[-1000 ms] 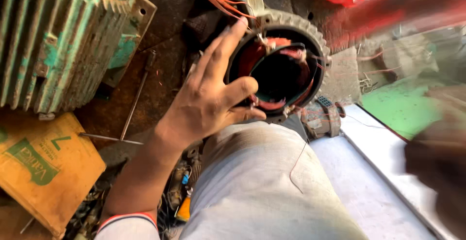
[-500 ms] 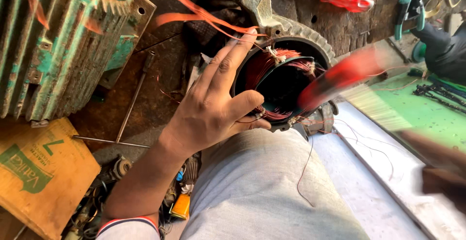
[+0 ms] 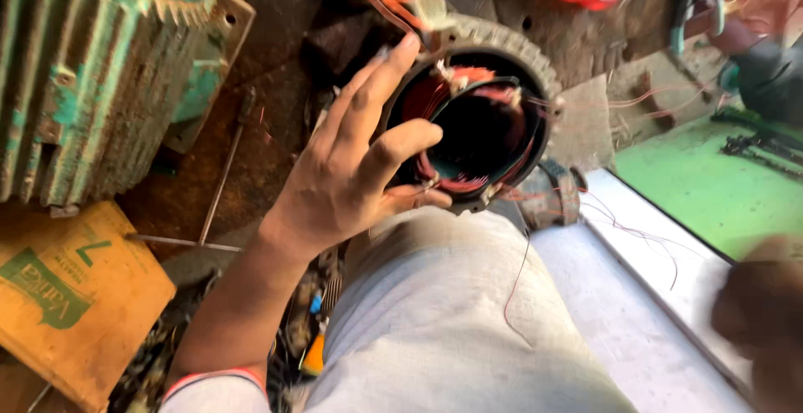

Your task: The person fits a green insulating sheet around the copper windings of an electric motor stator, then inserts and hammers wooden wedge strips into the slots to secure the windings. They cut the insulating material with scissors and press the wedges into place by hand.

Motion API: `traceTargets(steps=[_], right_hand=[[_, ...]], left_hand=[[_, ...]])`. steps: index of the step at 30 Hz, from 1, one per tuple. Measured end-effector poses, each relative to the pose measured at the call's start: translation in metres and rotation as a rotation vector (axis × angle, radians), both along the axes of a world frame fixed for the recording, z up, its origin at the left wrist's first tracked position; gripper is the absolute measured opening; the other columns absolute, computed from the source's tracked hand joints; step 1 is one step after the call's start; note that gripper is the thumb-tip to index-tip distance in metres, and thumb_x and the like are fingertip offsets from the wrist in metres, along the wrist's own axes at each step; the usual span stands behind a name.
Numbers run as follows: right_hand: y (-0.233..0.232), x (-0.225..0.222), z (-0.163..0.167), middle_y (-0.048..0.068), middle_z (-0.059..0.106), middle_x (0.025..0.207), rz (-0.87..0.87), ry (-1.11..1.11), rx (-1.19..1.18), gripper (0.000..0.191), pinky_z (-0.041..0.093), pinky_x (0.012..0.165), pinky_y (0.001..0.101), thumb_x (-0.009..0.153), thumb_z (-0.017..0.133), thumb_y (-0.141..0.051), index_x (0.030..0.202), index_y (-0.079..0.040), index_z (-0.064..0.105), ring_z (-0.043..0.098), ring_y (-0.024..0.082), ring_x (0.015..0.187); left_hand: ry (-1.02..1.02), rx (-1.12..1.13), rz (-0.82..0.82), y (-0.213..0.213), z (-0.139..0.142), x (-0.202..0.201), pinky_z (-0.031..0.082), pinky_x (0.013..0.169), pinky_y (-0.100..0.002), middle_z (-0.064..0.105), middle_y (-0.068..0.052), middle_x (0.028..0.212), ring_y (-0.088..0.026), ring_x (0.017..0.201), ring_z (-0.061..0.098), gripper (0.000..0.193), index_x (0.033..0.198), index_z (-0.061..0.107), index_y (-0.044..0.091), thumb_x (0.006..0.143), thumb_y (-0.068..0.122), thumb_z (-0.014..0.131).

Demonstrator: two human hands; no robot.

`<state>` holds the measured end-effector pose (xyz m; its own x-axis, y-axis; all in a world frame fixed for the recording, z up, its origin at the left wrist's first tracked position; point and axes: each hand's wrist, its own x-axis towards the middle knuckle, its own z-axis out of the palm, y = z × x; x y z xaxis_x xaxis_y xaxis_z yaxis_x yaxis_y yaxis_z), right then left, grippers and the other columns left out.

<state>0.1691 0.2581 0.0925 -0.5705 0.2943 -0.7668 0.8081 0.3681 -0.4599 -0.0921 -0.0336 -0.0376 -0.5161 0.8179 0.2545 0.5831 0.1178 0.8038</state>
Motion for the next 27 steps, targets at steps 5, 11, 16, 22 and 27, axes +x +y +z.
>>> traceTargets(steps=[5, 11, 16, 22, 27], right_hand=[[-0.005, -0.016, 0.016, 0.008, 0.063, 0.078, 0.299, -0.103, 0.067, 0.066, 0.054, 0.064, 0.0246, 0.092, 0.064, -0.016, 0.157, -0.012, 0.055, 0.065, 0.011, 0.069], [0.009, 0.006, 0.029, 0.01, 0.057, 0.075, -0.325, 0.607, 0.162, 0.055, 0.034, 0.053, 0.0217, 0.109, 0.048, -0.013, 0.16, -0.002, 0.031, 0.042, 0.007, 0.055], [0.076, 0.023, -0.021, 0.007, 0.059, 0.08, -0.326, 0.891, 0.184, 0.055, 0.031, 0.046, 0.0197, 0.115, 0.05, -0.011, 0.163, -0.006, 0.024, 0.041, 0.005, 0.05], [0.158, 0.022, -0.087, 0.007, 0.063, 0.087, -0.201, 0.907, 0.082, 0.051, 0.042, 0.056, 0.0223, 0.119, 0.05, 0.001, 0.166, -0.007, 0.032, 0.059, 0.011, 0.071], [0.195, 0.002, -0.138, 0.007, 0.069, 0.097, 0.115, 0.887, 0.316, 0.048, 0.052, 0.074, 0.0234, 0.109, 0.052, 0.004, 0.154, -0.012, 0.046, 0.068, 0.011, 0.086]], left_hand=[[0.014, -0.019, 0.028, 0.001, 0.008, 0.003, 0.045, 0.126, -0.05, 0.031, -0.021, 0.165, -0.044, 0.152, 0.042, 0.067, 0.128, 0.044, 0.016, 0.09, 0.051, 0.086], [-0.065, -0.068, 0.048, 0.001, 0.051, 0.002, 0.039, 0.121, -0.052, 0.034, -0.024, 0.16, -0.045, 0.146, 0.04, 0.089, 0.143, 0.045, 0.012, 0.074, 0.057, 0.08], [-0.005, -0.139, 0.393, 0.013, 0.079, 0.019, 0.03, 0.132, -0.047, 0.03, -0.013, 0.165, -0.034, 0.158, 0.034, 0.06, 0.159, 0.029, 0.023, 0.112, 0.053, 0.05], [0.775, -0.416, 0.517, 0.11, 0.053, -0.014, 0.034, 0.114, -0.062, 0.037, -0.025, 0.152, -0.05, 0.13, 0.039, 0.047, 0.141, 0.05, 0.044, 0.1, 0.067, 0.046], [-0.007, -0.594, 0.565, 0.088, 0.073, -0.015, 0.04, 0.115, -0.05, 0.051, -0.012, 0.153, -0.033, 0.137, 0.051, 0.066, 0.154, 0.046, 0.031, 0.106, 0.075, 0.034]])
